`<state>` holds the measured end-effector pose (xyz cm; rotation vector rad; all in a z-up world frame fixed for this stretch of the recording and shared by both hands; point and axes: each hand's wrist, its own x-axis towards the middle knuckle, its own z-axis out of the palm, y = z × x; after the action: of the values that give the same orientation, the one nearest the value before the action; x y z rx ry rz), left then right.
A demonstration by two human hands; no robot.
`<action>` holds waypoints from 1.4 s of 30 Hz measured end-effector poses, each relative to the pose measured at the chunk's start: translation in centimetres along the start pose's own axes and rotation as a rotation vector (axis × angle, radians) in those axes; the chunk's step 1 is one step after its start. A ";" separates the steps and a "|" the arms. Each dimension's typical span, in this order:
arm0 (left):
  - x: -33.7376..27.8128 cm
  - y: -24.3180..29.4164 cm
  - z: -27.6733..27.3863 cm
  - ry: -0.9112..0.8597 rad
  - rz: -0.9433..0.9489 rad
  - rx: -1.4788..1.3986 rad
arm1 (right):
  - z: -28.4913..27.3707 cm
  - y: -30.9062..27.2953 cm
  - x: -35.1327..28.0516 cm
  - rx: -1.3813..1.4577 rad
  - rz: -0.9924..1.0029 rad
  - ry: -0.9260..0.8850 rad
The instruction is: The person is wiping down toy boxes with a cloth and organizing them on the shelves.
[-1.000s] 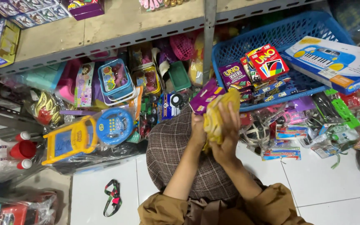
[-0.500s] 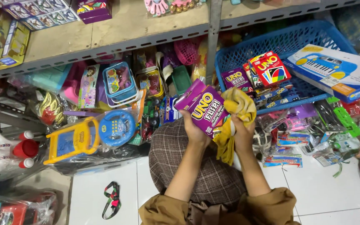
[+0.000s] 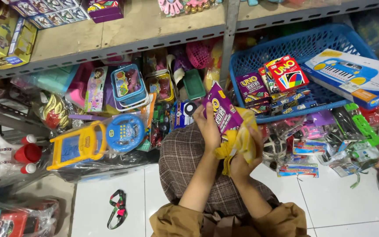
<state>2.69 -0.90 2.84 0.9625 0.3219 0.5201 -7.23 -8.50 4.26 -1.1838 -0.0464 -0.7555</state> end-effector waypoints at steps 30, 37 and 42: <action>-2.9 1.9 -1.5 -0.622 -0.536 -0.867 | 5.5 -6.7 9.6 -0.578 -0.324 -0.694; -1.2 0.9 -1.9 -0.447 -0.375 -0.926 | 4.4 -4.1 5.8 -0.192 0.213 -0.516; -0.6 2.7 -2.9 -0.323 -0.397 -0.959 | 3.9 -7.2 2.4 -0.379 -0.096 -0.648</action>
<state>0.06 2.01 3.59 0.0297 -0.0504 0.1030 -8.04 -7.62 12.66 -1.7635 -0.5186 -0.4439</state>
